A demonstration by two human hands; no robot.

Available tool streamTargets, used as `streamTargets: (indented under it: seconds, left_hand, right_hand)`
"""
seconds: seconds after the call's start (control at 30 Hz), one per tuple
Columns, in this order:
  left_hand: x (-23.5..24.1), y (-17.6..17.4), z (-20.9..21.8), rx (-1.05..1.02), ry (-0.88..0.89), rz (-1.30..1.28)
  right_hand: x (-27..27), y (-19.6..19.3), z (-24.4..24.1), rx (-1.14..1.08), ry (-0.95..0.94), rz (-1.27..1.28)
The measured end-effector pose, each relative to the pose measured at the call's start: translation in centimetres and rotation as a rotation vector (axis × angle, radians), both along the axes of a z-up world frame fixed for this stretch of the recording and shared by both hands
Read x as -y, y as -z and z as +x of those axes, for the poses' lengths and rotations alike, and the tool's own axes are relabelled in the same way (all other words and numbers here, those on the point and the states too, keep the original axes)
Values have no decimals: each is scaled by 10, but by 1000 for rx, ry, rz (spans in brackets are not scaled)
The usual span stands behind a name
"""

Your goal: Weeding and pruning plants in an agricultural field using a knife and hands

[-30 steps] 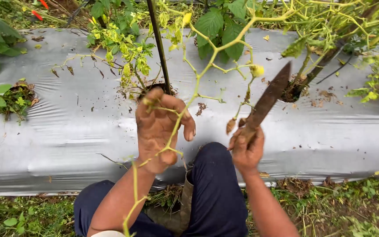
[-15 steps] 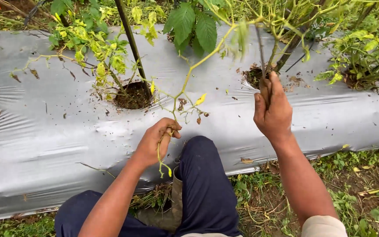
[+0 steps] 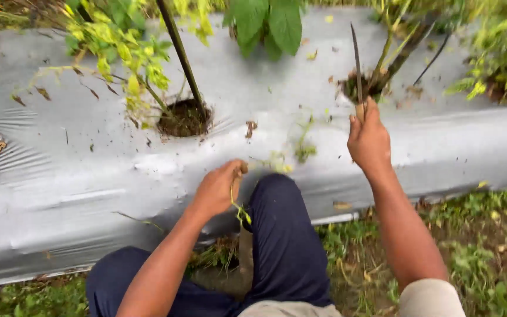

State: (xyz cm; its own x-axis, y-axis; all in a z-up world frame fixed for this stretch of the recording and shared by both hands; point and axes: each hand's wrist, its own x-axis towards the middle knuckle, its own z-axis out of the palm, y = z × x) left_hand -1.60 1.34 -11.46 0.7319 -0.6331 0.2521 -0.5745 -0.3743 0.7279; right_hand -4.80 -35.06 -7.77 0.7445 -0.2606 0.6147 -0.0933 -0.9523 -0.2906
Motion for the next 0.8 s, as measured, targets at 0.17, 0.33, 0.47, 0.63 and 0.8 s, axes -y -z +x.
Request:
streamTargets:
  seconds: [0.17, 0.33, 0.47, 0.63, 0.8]
  left_hand:
    - [5, 18, 23, -192, -16, -447]
    - [-38, 15, 26, -252, -143, -724]
    - [-123, 11, 15, -237, -362, -721]
    - [-237, 22, -61, -253, -808, -679]
    - [-329, 87, -184, -123, -1413, -832]
  right_hand:
    - [-10, 7, -3, -15, -69, 430]
    - [-21, 42, -6, 97, -278, 829]
    - [-32, 55, -9, 32, -315, 959]
    - [-57, 53, -5, -103, -358, 1039]
    - [-93, 46, 0, -105, -474, 1199]
